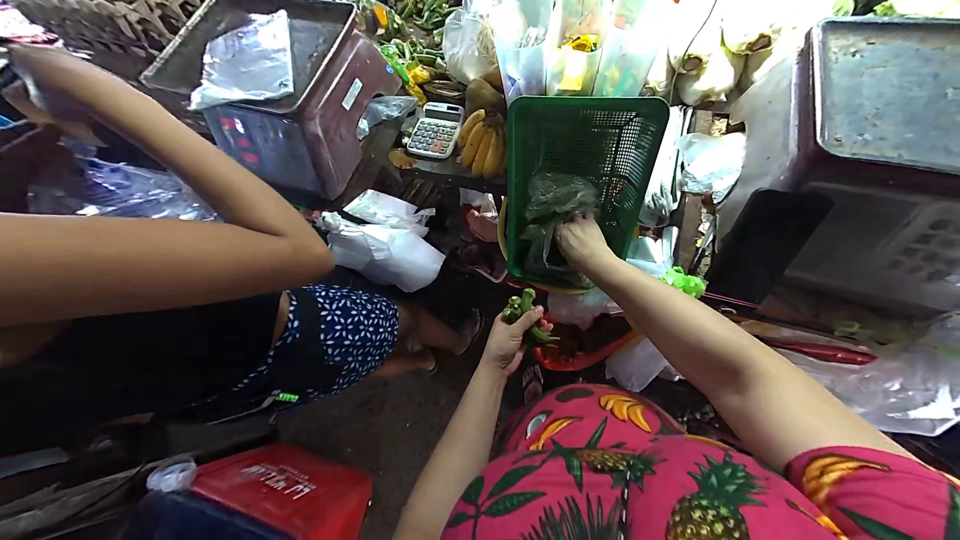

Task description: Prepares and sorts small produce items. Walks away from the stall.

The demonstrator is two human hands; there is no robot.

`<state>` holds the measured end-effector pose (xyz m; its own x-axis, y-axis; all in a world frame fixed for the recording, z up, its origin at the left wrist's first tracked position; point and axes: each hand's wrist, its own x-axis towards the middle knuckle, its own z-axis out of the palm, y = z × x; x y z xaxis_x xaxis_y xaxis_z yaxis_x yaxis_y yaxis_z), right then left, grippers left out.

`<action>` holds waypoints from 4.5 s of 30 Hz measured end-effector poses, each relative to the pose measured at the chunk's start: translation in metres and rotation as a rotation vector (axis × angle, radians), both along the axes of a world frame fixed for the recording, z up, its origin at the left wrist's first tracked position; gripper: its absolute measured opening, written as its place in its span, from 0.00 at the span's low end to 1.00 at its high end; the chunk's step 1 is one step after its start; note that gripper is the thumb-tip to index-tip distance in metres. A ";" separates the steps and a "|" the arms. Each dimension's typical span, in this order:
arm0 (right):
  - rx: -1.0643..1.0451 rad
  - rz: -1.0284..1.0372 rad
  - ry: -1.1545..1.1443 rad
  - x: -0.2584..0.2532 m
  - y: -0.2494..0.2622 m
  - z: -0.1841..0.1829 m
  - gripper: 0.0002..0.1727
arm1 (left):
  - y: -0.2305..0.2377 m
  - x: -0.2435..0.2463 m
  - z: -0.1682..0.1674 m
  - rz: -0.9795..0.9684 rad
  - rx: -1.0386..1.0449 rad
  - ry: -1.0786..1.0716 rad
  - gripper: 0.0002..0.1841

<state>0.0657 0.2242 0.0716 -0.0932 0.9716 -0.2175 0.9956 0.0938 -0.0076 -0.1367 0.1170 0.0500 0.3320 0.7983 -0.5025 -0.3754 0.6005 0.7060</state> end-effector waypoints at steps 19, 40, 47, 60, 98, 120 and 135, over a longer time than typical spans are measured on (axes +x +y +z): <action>-0.203 -0.324 0.277 0.026 -0.032 0.008 0.19 | 0.009 0.026 -0.006 0.044 0.085 0.056 0.09; -0.046 -0.179 0.236 0.038 -0.041 -0.005 0.12 | 0.074 0.064 -0.011 -0.872 0.731 1.014 0.27; 0.185 -0.327 0.593 0.034 -0.033 0.007 0.14 | 0.059 0.028 -0.014 -0.575 0.684 0.889 0.37; 0.239 -0.001 1.053 0.036 -0.103 0.093 0.22 | 0.026 0.043 0.029 -0.048 0.237 -0.301 0.12; 0.633 -0.757 0.577 0.192 -0.279 0.079 0.18 | -0.057 0.147 0.087 -0.608 0.932 0.415 0.28; 0.172 -0.969 0.467 0.213 -0.262 0.086 0.22 | -0.094 0.136 0.067 -0.522 0.875 0.450 0.30; 0.649 -0.610 1.983 0.216 -0.270 0.100 0.13 | -0.093 0.136 0.070 -0.390 0.965 0.435 0.31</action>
